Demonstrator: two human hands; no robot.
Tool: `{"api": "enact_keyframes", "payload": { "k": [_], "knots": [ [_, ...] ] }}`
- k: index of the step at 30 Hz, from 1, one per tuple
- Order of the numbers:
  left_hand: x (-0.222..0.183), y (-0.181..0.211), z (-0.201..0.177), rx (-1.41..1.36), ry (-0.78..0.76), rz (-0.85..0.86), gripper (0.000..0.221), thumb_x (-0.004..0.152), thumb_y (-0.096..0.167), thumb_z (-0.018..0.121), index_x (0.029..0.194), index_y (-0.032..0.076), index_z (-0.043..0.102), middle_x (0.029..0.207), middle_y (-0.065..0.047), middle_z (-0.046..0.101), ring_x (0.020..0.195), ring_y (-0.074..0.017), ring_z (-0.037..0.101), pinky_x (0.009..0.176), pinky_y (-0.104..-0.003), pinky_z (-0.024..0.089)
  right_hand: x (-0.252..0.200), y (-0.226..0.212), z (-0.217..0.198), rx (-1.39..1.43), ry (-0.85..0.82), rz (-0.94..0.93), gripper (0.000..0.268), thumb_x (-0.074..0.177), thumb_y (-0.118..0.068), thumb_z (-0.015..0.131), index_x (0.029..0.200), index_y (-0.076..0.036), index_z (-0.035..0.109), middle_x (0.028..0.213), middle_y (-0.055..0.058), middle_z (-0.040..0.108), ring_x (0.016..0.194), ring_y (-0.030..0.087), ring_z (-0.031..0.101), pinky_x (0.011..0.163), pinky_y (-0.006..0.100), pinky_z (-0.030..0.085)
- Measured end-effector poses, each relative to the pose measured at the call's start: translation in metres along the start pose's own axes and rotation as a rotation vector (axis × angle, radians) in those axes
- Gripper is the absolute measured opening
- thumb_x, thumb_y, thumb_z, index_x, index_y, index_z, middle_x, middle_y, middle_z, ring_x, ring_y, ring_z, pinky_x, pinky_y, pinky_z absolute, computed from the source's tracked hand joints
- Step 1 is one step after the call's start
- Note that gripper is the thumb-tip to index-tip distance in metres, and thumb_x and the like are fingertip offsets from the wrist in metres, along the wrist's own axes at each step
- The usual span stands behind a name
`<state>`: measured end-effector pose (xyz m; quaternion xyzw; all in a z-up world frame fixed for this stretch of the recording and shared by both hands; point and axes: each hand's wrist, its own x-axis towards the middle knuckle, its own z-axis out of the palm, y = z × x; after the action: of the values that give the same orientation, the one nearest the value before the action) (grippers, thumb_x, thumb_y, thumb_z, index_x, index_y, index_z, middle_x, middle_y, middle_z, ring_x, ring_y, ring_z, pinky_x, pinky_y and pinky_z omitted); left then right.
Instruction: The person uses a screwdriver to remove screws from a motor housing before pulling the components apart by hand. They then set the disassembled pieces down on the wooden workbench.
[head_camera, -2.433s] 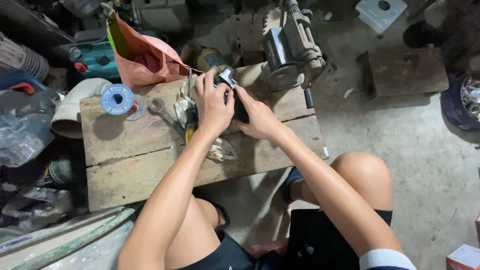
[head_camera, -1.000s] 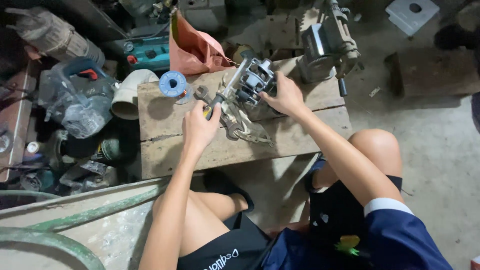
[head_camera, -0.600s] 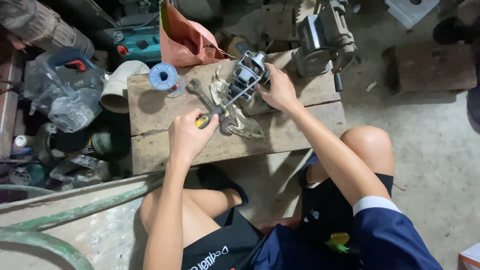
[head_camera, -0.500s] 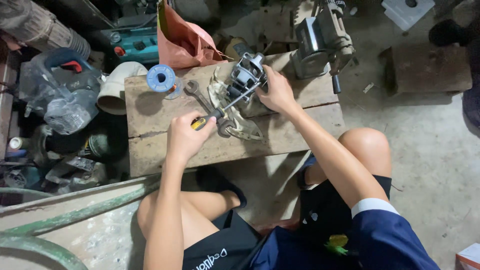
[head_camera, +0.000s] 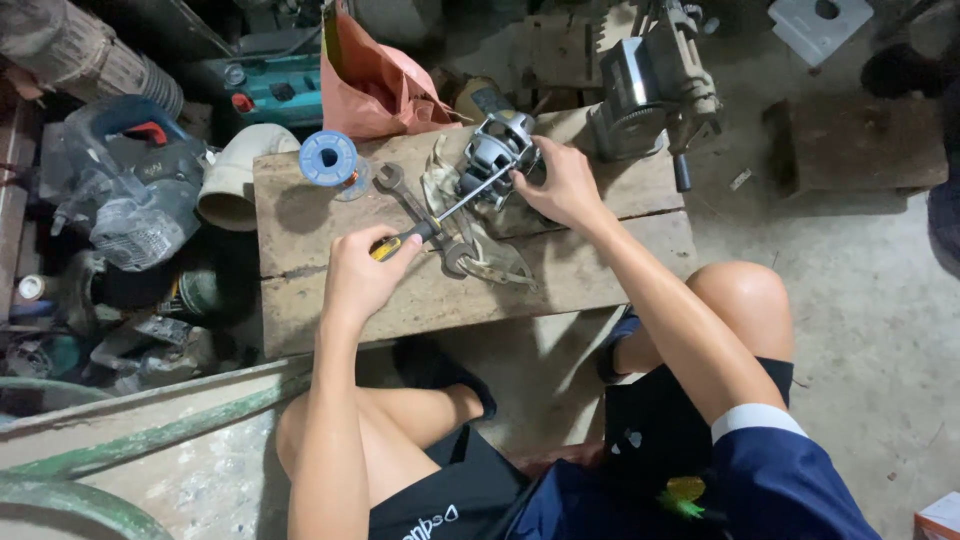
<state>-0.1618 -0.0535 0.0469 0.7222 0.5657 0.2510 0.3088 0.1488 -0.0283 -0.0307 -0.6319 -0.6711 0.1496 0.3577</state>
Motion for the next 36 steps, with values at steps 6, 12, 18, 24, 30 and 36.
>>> {"api": "enact_keyframes", "payload": {
  "k": [6, 12, 18, 24, 30, 36],
  "knots": [
    [0.000, 0.002, -0.002, 0.002, -0.006, -0.003, 0.034, 0.084, 0.032, 0.080, 0.089, -0.001, 0.076, 0.065, -0.021, 0.065, 0.054, -0.0318, 0.060, 0.058, -0.040, 0.050, 0.000, -0.010, -0.004, -0.003, -0.006, 0.115, 0.062, 0.076, -0.034, 0.081, 0.122, 0.005, 0.069, 0.096, 0.026, 0.073, 0.091, 0.039, 0.072, 0.083, 0.043, 0.057],
    [-0.001, 0.002, -0.004, -0.004, -0.012, -0.008, 0.034, 0.084, 0.033, 0.080, 0.090, 0.000, 0.076, 0.063, -0.020, 0.065, 0.053, -0.0292, 0.060, 0.058, -0.040, 0.050, 0.002, -0.008, -0.002, -0.025, 0.018, 0.093, 0.063, 0.076, -0.034, 0.083, 0.122, 0.006, 0.070, 0.096, 0.026, 0.073, 0.090, 0.038, 0.073, 0.082, 0.041, 0.057],
    [-0.002, 0.004, -0.009, -0.011, -0.024, -0.057, 0.035, 0.084, 0.034, 0.080, 0.091, 0.000, 0.076, 0.061, -0.018, 0.063, 0.051, -0.0269, 0.057, 0.056, -0.039, 0.049, 0.002, -0.010, -0.003, -0.005, -0.005, 0.141, 0.063, 0.075, -0.035, 0.082, 0.122, 0.005, 0.070, 0.095, 0.025, 0.074, 0.087, 0.036, 0.075, 0.080, 0.040, 0.058],
    [-0.004, 0.005, -0.011, -0.035, -0.024, -0.057, 0.034, 0.084, 0.033, 0.080, 0.091, 0.000, 0.076, 0.061, -0.017, 0.063, 0.052, -0.0253, 0.058, 0.057, -0.038, 0.049, 0.002, -0.010, -0.003, 0.002, 0.001, 0.132, 0.062, 0.075, -0.034, 0.081, 0.122, 0.005, 0.070, 0.096, 0.025, 0.075, 0.088, 0.035, 0.075, 0.081, 0.039, 0.058],
    [-0.006, 0.003, -0.014, -0.014, -0.020, -0.053, 0.034, 0.084, 0.032, 0.080, 0.091, -0.002, 0.075, 0.062, -0.018, 0.063, 0.052, -0.0272, 0.057, 0.058, -0.039, 0.050, 0.004, -0.015, -0.006, 0.011, -0.040, 0.207, 0.065, 0.074, -0.034, 0.081, 0.125, 0.004, 0.068, 0.097, 0.024, 0.075, 0.083, 0.034, 0.076, 0.079, 0.039, 0.058],
    [-0.003, -0.002, -0.010, -0.007, -0.006, -0.023, 0.035, 0.084, 0.033, 0.081, 0.091, -0.001, 0.075, 0.062, -0.017, 0.064, 0.052, -0.0256, 0.060, 0.057, -0.038, 0.050, 0.001, -0.013, -0.003, -0.008, 0.010, 0.121, 0.063, 0.075, -0.034, 0.082, 0.122, 0.005, 0.070, 0.099, 0.025, 0.075, 0.092, 0.036, 0.075, 0.083, 0.040, 0.058]
  ]
}}
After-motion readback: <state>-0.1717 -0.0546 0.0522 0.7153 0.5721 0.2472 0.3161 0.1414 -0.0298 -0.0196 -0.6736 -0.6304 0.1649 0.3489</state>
